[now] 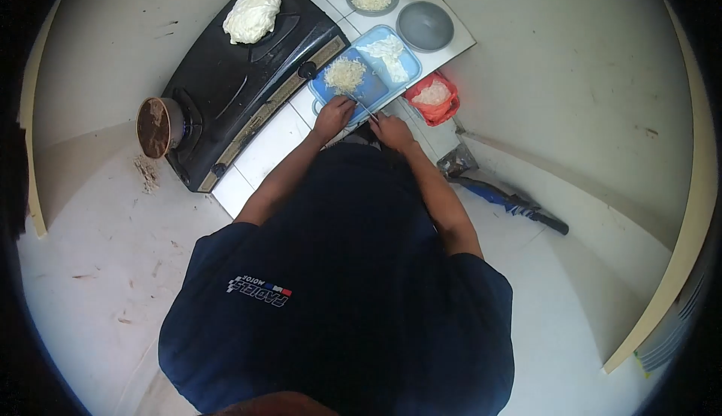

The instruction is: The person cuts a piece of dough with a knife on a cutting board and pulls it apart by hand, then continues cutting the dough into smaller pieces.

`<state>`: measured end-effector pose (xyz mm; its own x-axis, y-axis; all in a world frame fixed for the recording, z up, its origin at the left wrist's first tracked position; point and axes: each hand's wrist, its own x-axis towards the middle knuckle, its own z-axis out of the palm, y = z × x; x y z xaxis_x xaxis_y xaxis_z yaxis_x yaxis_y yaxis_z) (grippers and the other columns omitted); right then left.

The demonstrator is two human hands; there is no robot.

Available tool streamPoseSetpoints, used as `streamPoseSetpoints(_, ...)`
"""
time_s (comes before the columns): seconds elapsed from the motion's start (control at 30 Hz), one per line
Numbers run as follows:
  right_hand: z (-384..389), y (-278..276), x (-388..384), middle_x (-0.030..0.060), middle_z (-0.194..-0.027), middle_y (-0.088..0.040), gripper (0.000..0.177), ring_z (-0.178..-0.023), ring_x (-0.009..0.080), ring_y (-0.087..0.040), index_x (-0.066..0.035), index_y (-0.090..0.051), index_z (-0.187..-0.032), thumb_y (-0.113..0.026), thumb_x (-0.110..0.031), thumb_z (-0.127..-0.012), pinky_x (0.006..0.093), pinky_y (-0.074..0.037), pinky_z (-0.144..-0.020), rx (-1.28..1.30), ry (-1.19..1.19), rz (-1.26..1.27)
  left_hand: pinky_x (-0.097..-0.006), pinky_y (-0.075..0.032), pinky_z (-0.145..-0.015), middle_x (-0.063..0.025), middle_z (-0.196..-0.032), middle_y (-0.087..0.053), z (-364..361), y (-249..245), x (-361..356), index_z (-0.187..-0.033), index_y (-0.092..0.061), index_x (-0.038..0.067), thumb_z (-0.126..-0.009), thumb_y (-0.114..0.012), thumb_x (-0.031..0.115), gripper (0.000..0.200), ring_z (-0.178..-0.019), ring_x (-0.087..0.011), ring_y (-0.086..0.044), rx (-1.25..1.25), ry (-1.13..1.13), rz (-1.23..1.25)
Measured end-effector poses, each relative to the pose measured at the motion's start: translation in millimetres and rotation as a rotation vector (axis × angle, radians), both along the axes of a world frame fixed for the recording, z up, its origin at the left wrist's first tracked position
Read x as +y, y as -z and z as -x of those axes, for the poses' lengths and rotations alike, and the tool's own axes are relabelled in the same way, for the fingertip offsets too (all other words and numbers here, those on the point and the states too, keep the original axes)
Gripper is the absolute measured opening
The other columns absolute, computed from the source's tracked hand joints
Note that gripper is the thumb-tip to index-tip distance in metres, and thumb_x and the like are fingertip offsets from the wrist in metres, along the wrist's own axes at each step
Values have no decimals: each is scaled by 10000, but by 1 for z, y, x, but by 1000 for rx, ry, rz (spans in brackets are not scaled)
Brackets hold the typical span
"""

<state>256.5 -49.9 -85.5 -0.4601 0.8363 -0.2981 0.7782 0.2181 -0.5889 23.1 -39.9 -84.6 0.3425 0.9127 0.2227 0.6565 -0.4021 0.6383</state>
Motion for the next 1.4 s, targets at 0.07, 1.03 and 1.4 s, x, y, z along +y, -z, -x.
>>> streamPoseSetpoints(0.07,3,-6,-2,296,-802,-685,452,-752,493,-676,27,-625,-1118,-530,-409,-1047,593,-535,-725,0,15,-12,-425,-557,-865,-128,-1021,-665,1,-2,2,-1025,-707,19,-899,-687,38,130,-979,-336,-655,3,25,-22)
streamPoseSetpoints(1.03,5,1,-17,265,-802,-691,408,-780,463,-693,-17,-625,-1085,-574,-416,-1020,584,-549,-733,-76,107,-43,-446,-535,-826,-154,-932,-665,-8,-5,-1,-977,-734,5,-878,-712,33,105,-922,-365,-652,-86,-93,75)
streamPoseSetpoints(1.4,19,9,-2,260,-811,-712,435,-750,448,-705,17,-639,-1081,-564,-408,-1024,576,-563,-702,-85,37,-97,-443,-536,-804,-149,-933,-689,-7,-9,-2,-943,-726,12,-898,-712,51,61,-914,-354,-668,-46,-95,27)
